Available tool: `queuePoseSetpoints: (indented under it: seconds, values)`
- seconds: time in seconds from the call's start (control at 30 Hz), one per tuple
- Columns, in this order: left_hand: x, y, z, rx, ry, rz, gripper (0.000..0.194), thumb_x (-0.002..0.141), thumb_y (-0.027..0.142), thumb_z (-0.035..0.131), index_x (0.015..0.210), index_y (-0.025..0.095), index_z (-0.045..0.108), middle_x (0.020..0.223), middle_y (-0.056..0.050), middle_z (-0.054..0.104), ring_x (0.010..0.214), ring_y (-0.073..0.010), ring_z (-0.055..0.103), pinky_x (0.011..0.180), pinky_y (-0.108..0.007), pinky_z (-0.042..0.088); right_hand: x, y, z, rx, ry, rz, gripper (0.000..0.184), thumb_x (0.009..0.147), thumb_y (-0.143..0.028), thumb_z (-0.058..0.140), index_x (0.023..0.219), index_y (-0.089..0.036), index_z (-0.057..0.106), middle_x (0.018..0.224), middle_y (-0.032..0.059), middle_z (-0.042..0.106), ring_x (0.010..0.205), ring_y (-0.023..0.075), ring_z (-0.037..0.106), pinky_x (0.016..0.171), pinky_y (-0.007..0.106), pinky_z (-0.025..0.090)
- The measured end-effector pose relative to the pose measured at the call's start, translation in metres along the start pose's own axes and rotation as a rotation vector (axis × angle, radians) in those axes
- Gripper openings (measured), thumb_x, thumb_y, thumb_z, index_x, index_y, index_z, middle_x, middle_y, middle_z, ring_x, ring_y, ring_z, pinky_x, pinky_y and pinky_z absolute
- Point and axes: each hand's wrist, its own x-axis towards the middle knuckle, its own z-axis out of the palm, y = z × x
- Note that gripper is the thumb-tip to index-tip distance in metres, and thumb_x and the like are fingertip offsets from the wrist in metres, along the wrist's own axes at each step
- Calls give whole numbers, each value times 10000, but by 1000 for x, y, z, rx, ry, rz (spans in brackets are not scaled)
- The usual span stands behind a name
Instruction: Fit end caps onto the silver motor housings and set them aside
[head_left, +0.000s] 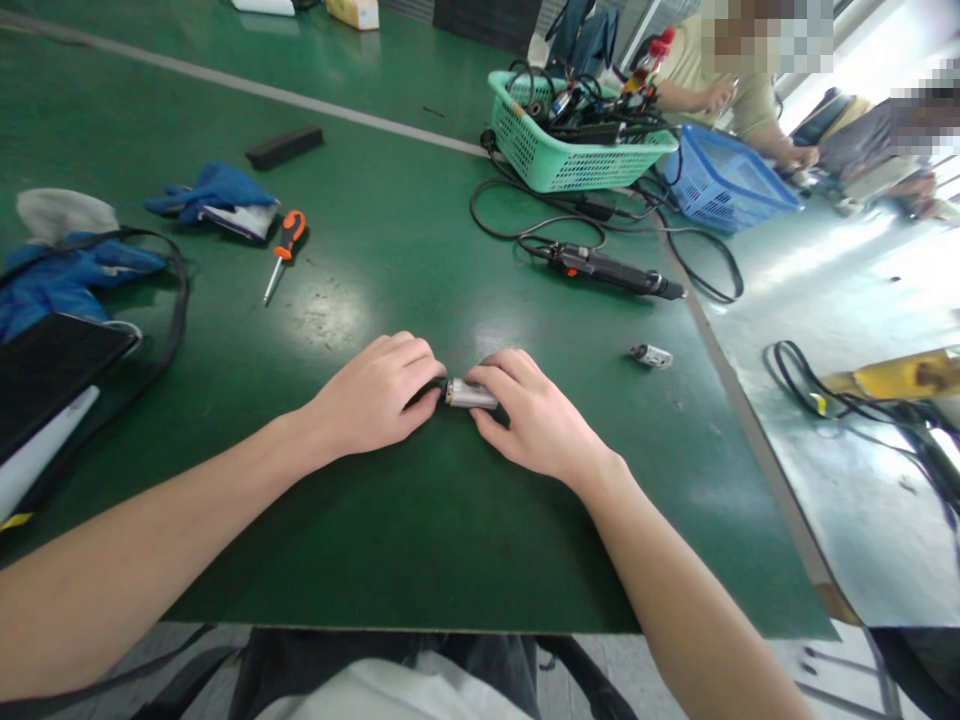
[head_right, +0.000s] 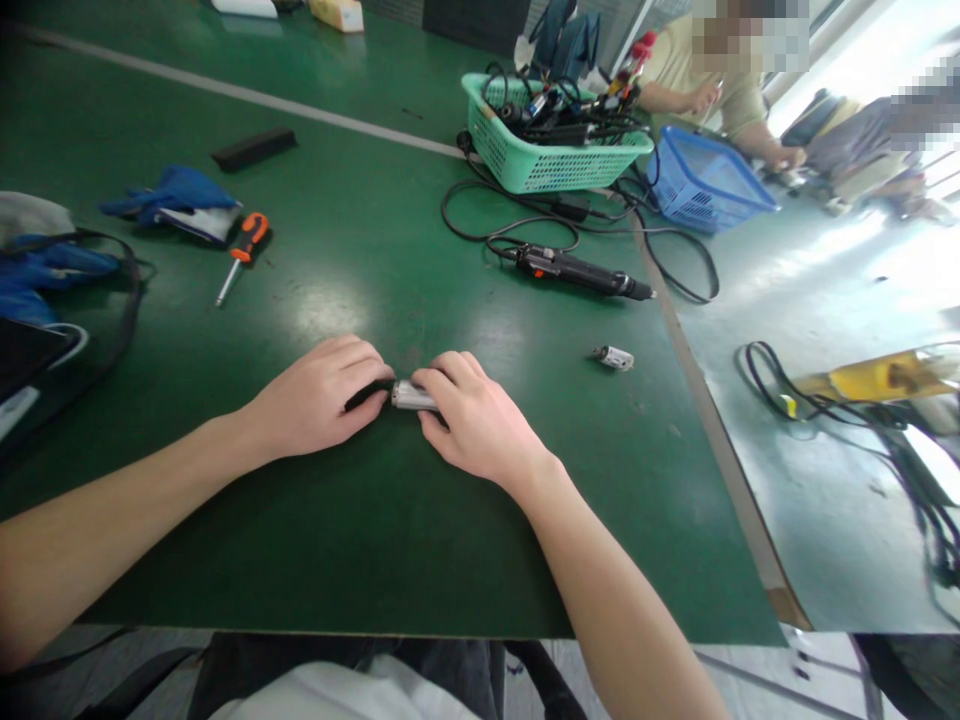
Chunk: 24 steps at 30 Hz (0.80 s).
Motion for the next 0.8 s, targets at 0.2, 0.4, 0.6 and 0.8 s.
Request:
queuePoseSetpoints:
  seconds: [0.2,0.4,0.6,0.8]
  values:
    - [-2,2,0,-9,-27,67,229,1014,219,483,973,153,699,927,-81,662,908,-224,586,825,-388,481,1,-3,3,30,-14,7,229,957,-226,628,1182,-224,583,1128,103,661,1082,290,606,954,464,549]
    - [-2,3,0,-6,-29,81,180,980,218,523,966,155,691,933,-86,661,917,-231,589,830,-391,484,2,-3,8,28,7,-2,204,1017,-311,607,1198,-219,627,1129,113,668,1058,284,625,938,458,561]
    - [-1,3,-1,14,-7,84,177,995,227,527,967,144,682,935,-85,662,919,-235,590,821,-387,483,0,-2,8,22,6,-14,199,1024,-327,605,1182,-213,640,1117,113,669,1052,281,626,929,449,565]
    - [-1,3,-3,28,-7,92,189,1009,230,515,945,154,676,918,-80,664,899,-224,592,811,-370,482,0,-1,9,25,8,-21,201,1024,-325,604,1183,-208,640,1130,117,669,1051,280,627,933,450,565]
